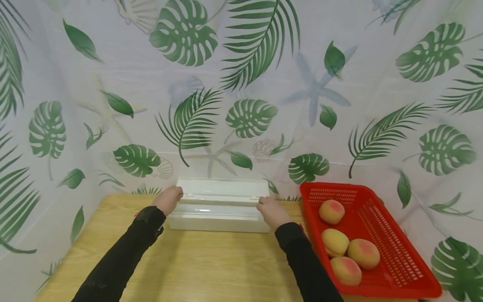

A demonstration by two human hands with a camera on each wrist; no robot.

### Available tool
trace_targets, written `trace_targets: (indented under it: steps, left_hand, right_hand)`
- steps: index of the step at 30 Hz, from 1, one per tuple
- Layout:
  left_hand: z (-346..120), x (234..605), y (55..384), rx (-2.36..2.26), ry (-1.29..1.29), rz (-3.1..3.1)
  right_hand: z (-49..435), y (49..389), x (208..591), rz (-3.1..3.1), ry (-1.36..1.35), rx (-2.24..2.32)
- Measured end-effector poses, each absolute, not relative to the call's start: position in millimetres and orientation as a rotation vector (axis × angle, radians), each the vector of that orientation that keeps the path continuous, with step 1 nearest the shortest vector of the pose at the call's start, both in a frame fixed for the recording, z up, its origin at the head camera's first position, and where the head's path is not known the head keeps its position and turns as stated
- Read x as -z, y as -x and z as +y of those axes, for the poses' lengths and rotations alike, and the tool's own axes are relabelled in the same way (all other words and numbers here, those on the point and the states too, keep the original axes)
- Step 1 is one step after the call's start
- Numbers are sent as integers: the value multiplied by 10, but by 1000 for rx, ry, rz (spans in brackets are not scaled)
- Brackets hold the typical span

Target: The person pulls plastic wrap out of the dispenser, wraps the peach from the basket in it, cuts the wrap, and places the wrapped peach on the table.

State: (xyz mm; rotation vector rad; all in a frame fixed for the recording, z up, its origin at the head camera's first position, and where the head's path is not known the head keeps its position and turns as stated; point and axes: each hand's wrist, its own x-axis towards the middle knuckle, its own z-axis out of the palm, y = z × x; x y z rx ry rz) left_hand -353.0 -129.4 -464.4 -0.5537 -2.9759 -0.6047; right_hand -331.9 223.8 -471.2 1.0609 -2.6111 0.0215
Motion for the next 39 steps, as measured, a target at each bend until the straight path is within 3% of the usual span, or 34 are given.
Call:
trace_targets:
  steps: [4,12,27,39]
  left_hand:
    - [-1365,4829,3658,595,664,-2918]
    - [-1252,4579,3430,578,570,-2978]
    - [-1308,4572,3430,795,516,-2889]
    - [-1381,4486,3424,798,500,-2890]
  right_hand:
    - [2236,3342,4724,-2573,-1030,-70]
    - [2213,3344,4756,-2710,-776,-284]
    - [2257,3335,4745,-2731,-698,-706]
    - [2224,3334,4589,-2769,-654,-721]
